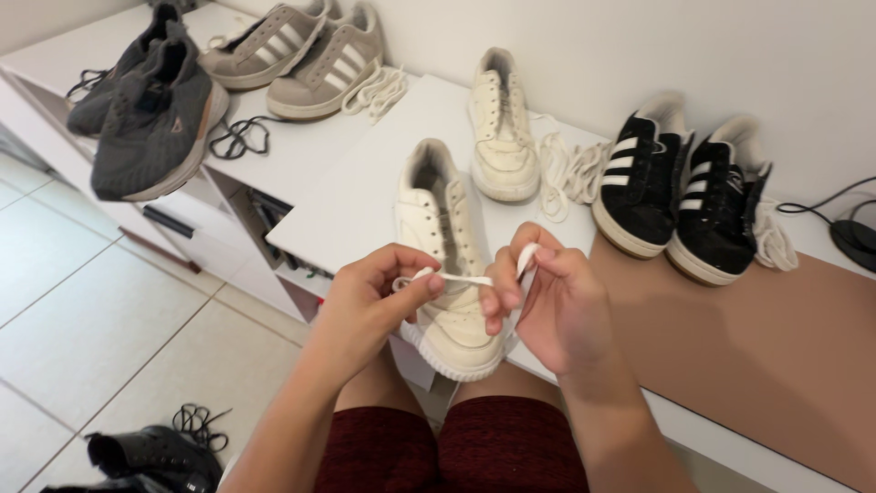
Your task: The person unlaces a black boot and then relaces it, threading the laces through the eyelets and tying them. The person then unlaces a white sneaker and begins relacing it.
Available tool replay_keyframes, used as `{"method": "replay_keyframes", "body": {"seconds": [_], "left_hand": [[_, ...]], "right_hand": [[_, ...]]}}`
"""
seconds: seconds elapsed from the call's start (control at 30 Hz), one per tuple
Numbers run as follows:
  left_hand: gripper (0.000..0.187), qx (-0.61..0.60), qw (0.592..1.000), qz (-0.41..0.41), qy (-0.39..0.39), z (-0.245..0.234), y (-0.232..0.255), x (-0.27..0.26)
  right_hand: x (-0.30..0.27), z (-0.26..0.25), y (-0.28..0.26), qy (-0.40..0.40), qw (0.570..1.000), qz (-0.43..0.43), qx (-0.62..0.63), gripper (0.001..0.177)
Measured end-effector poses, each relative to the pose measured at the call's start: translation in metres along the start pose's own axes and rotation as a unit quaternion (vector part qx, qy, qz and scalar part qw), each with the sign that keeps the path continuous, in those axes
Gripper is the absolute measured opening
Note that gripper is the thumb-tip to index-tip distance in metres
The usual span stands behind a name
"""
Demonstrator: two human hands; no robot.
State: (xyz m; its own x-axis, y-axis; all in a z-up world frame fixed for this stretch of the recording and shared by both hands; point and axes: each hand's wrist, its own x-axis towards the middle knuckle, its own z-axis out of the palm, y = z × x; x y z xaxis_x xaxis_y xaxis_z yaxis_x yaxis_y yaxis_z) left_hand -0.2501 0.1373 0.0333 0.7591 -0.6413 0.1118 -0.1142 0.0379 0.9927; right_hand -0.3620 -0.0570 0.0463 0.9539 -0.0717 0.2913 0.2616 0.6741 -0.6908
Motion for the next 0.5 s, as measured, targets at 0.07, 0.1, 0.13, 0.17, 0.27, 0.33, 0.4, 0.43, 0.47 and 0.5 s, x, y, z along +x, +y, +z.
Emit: {"method": "replay_keyframes", "body": {"seconds": [0.07, 0.1, 0.13, 0.17, 0.27, 0.33, 0.4, 0.43, 0.47, 0.5], "left_hand": [[0.024, 0.041, 0.996, 0.072, 0.023, 0.000, 0.000, -0.004], [0.023, 0.073, 0.987, 0.140, 0.030, -0.002, 0.001, -0.007], [0.022, 0.103, 0.972, 0.208, 0.035, -0.002, 0.003, -0.009], [0.025, 0.113, 0.974, 0.188, 0.052, -0.003, 0.005, -0.011], [0.032, 0.124, 0.982, 0.112, 0.093, -0.003, 0.015, -0.017], [0.034, 0.108, 0.987, 0.038, 0.110, -0.003, 0.021, -0.019], [0.032, 0.136, 0.984, 0.040, 0.105, -0.003, 0.027, -0.023], [0.032, 0.151, 0.982, 0.041, 0.102, -0.004, 0.030, -0.024], [0.031, 0.159, 0.981, 0.036, 0.103, -0.004, 0.033, -0.025], [0.031, 0.167, 0.980, 0.031, 0.104, -0.003, 0.035, -0.026]], "right_hand": [[0.005, 0.010, 0.008, 0.099, 0.973, 0.013, -0.208, 0.013], [0.007, 0.015, 0.012, 0.146, 0.940, 0.018, -0.309, 0.020], [0.008, 0.020, 0.015, 0.136, 0.913, 0.024, -0.383, 0.025], [0.007, 0.026, 0.019, 0.126, 0.881, 0.029, -0.454, 0.029], [0.009, 0.036, 0.024, 0.129, 0.842, 0.017, -0.524, 0.027], [0.011, 0.041, 0.027, 0.138, 0.827, 0.006, -0.545, 0.024], [0.012, 0.046, 0.028, 0.143, 0.796, -0.003, -0.588, 0.026], [0.013, 0.049, 0.029, 0.122, 0.789, -0.033, -0.601, 0.024], [0.013, 0.051, 0.031, 0.101, 0.781, -0.064, -0.614, 0.022], [0.014, 0.053, 0.033, 0.080, 0.771, -0.094, -0.625, 0.019]]}}
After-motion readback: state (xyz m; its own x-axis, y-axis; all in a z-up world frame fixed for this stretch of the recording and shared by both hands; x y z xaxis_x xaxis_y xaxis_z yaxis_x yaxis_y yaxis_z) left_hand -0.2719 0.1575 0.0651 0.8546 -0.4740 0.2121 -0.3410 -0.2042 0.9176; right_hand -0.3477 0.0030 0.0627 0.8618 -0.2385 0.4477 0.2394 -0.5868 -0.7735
